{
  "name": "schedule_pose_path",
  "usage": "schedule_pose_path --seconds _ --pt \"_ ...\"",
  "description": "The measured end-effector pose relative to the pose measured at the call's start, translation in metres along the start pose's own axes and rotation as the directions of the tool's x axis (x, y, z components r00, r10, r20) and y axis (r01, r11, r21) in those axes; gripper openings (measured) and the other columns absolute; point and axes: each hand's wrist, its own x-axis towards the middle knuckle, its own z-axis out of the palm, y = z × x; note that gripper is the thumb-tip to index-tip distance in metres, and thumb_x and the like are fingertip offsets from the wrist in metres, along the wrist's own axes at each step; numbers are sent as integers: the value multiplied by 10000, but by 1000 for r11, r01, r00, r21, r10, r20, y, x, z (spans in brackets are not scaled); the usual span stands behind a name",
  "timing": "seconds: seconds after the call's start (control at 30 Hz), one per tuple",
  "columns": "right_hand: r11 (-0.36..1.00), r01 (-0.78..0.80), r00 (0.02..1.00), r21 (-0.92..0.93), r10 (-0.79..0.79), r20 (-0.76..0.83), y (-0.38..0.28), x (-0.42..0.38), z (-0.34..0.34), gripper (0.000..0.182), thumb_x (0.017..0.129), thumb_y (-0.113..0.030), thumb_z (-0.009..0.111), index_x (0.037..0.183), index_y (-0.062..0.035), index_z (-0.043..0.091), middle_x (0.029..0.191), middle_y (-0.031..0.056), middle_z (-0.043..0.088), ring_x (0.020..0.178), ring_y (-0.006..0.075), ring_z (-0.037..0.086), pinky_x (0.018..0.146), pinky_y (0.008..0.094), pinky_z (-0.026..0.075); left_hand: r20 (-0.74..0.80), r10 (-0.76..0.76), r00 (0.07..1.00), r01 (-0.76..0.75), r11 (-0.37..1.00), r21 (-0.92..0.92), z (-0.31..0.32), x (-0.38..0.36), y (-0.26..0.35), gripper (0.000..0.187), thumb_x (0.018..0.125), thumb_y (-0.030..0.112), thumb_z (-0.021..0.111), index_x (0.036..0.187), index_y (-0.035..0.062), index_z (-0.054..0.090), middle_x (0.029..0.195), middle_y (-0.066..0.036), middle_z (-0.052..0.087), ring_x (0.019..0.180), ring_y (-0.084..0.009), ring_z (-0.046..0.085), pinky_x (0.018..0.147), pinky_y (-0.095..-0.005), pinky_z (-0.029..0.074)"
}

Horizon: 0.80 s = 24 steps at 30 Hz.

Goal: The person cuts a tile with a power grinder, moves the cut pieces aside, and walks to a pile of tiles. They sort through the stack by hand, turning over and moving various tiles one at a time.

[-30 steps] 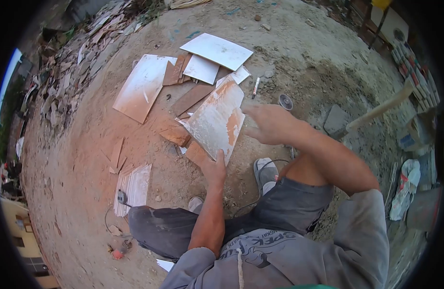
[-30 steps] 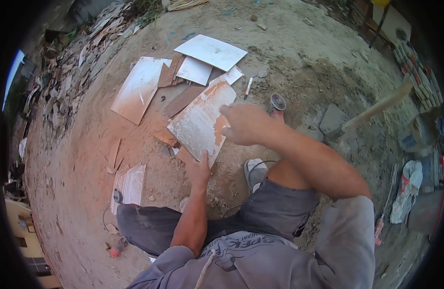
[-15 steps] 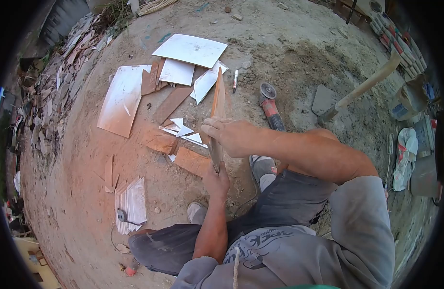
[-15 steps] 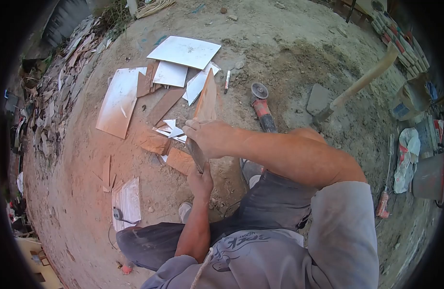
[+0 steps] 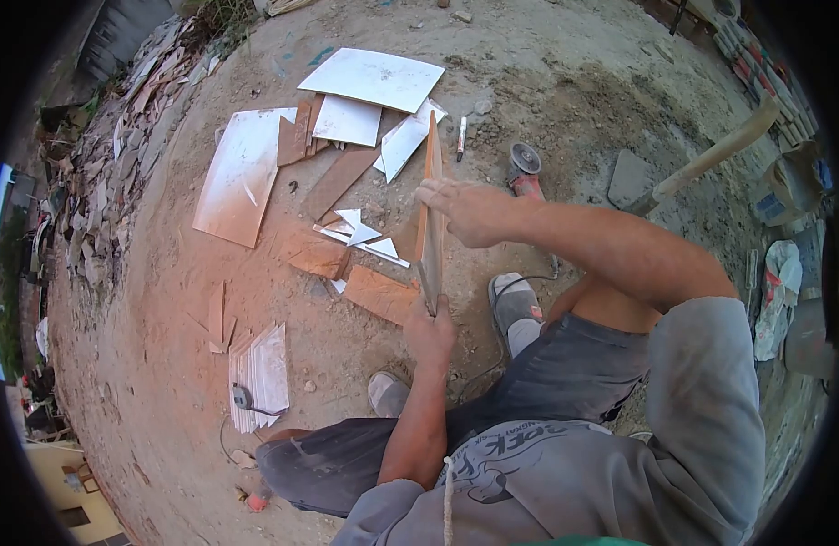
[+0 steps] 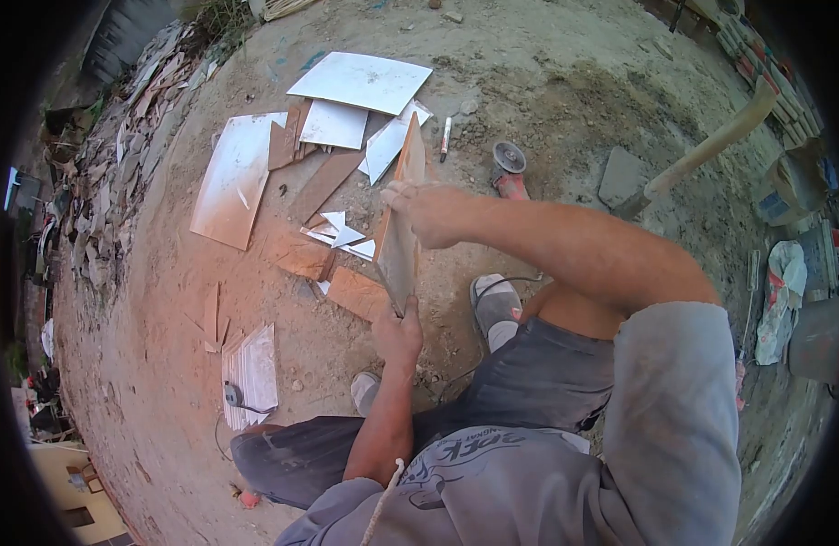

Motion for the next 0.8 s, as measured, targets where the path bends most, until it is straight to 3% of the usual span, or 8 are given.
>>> schedule_pose_path --seconds 0.2,0.4,0.57,0.63,0.73,0.8 --pt "994 -77 997 79 79 -23 -13 -2 8 776 837 -55 515 1519 -10 148 1572 212 181 1428 348 278 1147 400 304 -23 25 999 -26 998 -54 2 2 2 280 884 249 626 972 -12 672 807 -233 670 803 -408 661 716 -452 489" --pt "999 15 988 35 -9 -153 -38 -17 19 861 795 -53 546 1527 -4 97 1569 226 174 1421 365 287 1122 397 345 -27 18 999 -21 992 -122 5 3 2 240 887 203 614 935 -27 660 792 -234 664 792 -415 654 718 -454 481" --pt "999 39 988 25 -35 -149 -34 -13 28 886 789 -62 557 1533 -15 77 1565 223 195 1424 352 287 1119 393 350 13 4 1000 -1 984 -180 6 1 3 247 887 194 614 941 -43 656 815 -241 671 809 -414 658 727 -458 483" --pt "999 53 987 1 -53 -152 -30 -11 29 890 792 -67 561 1535 -23 74 1562 224 206 1426 348 285 1115 393 358 -57 40 998 -49 985 -165 10 1 1 275 877 214 641 941 -51 673 785 -225 682 791 -365 690 709 -416 499" --pt "999 32 993 23 -29 -114 -29 -10 29 912 792 -90 586 1541 -42 68 1568 220 198 1425 339 292 1100 397 376 -75 88 993 -98 983 -153 13 3 -2 303 881 232 638 949 -61 671 801 -226 687 796 -374 689 715 -417 502" --pt "987 12 989 158 12 -150 -34 -10 30 953 758 -124 650 1531 -39 101 1510 235 311 1362 360 389 1065 415 410 -49 52 997 -58 989 -136 10 1 1 314 890 241 624 964 -61 665 831 -250 677 817 -408 668 728 -446 494"
